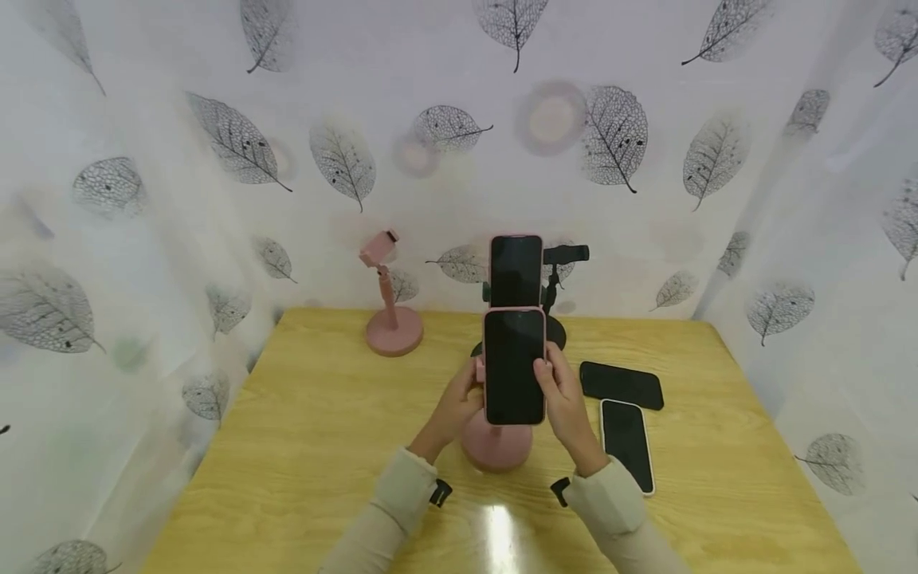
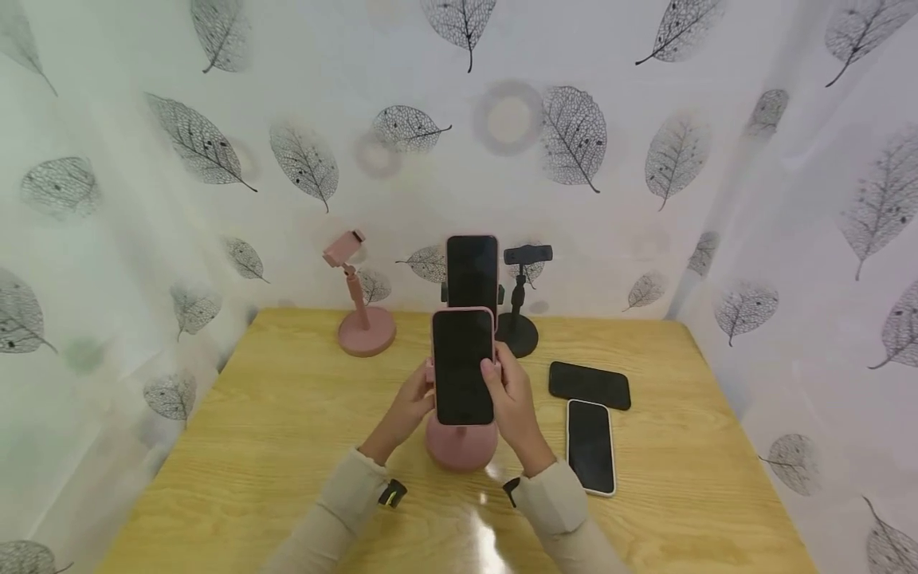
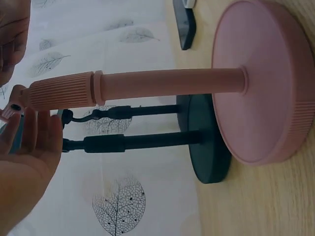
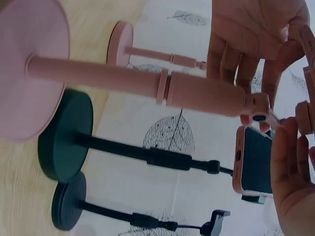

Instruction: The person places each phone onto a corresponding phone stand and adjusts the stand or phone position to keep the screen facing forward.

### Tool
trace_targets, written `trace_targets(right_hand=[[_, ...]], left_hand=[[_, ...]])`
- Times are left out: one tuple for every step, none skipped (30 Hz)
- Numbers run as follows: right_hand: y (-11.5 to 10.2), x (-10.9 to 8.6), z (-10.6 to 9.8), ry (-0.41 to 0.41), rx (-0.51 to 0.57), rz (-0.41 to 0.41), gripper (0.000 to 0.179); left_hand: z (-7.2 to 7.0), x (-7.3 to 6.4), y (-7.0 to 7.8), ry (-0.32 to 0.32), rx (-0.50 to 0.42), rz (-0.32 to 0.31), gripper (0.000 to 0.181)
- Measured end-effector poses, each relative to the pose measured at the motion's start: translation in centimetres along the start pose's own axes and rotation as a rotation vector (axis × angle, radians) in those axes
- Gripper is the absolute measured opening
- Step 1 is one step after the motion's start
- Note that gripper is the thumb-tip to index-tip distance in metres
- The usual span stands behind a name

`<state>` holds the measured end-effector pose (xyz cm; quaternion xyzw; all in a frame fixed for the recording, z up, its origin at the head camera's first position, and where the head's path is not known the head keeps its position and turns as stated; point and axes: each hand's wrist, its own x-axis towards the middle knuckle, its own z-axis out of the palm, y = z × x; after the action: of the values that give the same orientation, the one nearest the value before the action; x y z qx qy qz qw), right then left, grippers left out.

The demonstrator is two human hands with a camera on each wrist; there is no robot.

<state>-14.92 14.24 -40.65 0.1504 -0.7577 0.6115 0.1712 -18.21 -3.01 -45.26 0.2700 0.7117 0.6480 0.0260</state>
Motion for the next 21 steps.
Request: trace_targets(right_hand=[[0.0,-0.1,-0.2,-0.008,-0.043,-0.023,0.024],[0.0,-0.1,-0.4,-0.021,-0.079,-0.042,0.025],[-0.2,-0.2,-0.5,-0.034,-0.113,-0.058,0.028],[-0.5,-0.2,-0.6,-0.048,-0.143,-0.073,0.03],[-0.8,-0.3,-0.6,-0.059,-0.167,-0.084,0.031],[-1.1,-0.3,-0.6,-0.067,-0.175,-0.089,0.033],[-1.4,-0.3,-0.5,-0.071,-0.176,-0.091,0.036],[-1.6,-0.3,-0.4,-0.072,-0.165,-0.094,0.038],[-1.8,-0.4,-0.2,-0.068,-0.15,-0.088,0.039],[-1.8,-0.5,0.0,-0.064,-0.13,-0.079,0.04],[-1.5,-0.6,0.2,-0.058,-0.119,-0.073,0.04],[-1.1,-0.7,0.5,-0.05,-0.113,-0.069,0.041],[-0.7,-1.0,0.7,-0.042,-0.108,-0.064,0.041],[-0.3,-1.2,0.9,-0.035,-0.104,-0.063,0.041],[0.2,-1.5,1.1,-0.033,-0.105,-0.067,0.041],[0.6,-1.7,1.3,-0.029,-0.109,-0.082,0.041],[0.9,-1.8,1.4,-0.029,-0.119,-0.1,0.041],[1.0,-1.9,1.4,-0.032,-0.125,-0.114,0.041],[1.0,-2.0,1.3,-0.045,-0.132,-0.114,0.042],[1.0,-2.0,1.1,-0.064,-0.14,-0.111,0.044],[0.8,-1.9,0.9,-0.085,-0.138,-0.101,0.045]], left_hand=[[0.2,0.0,-0.1,-0.02,0.048,-0.014,0.047],[0.4,0.1,-0.3,-0.04,0.108,-0.014,0.047],[0.5,0.2,-0.5,-0.055,0.154,-0.014,0.045],[0.6,0.2,-0.6,-0.059,0.192,-0.011,0.043],[0.7,0.3,-0.7,-0.052,0.241,0.003,0.038],[0.7,0.3,-0.7,-0.047,0.275,0.029,0.035],[0.8,0.3,-0.7,-0.03,0.318,0.058,0.031],[0.7,0.3,-0.7,-0.018,0.335,0.062,0.027],[0.7,0.3,-0.7,-0.007,0.343,0.066,0.025],[0.6,0.2,-0.7,0.004,0.344,0.058,0.022],[0.5,0.0,-0.6,0.014,0.333,0.041,0.021],[0.4,-0.1,-0.5,0.015,0.311,0.023,0.02],[0.3,-0.2,-0.5,0.015,0.295,0.003,0.019],[0.2,-0.5,-0.5,0.016,0.275,-0.024,0.019],[0.2,-0.7,-0.5,0.014,0.26,-0.039,0.02],[0.1,-0.9,-0.5,0.014,0.251,-0.055,0.019],[0.1,-1.1,-0.6,0.009,0.236,-0.065,0.019],[0.0,-1.2,-0.7,0.0,0.243,-0.063,0.019],[0.0,-1.3,-0.7,-0.002,0.244,-0.066,0.02],[-0.1,-1.4,-0.7,0.004,0.213,-0.068,0.02],[-0.2,-1.6,-0.2,0.007,0.206,-0.062,0.021]])
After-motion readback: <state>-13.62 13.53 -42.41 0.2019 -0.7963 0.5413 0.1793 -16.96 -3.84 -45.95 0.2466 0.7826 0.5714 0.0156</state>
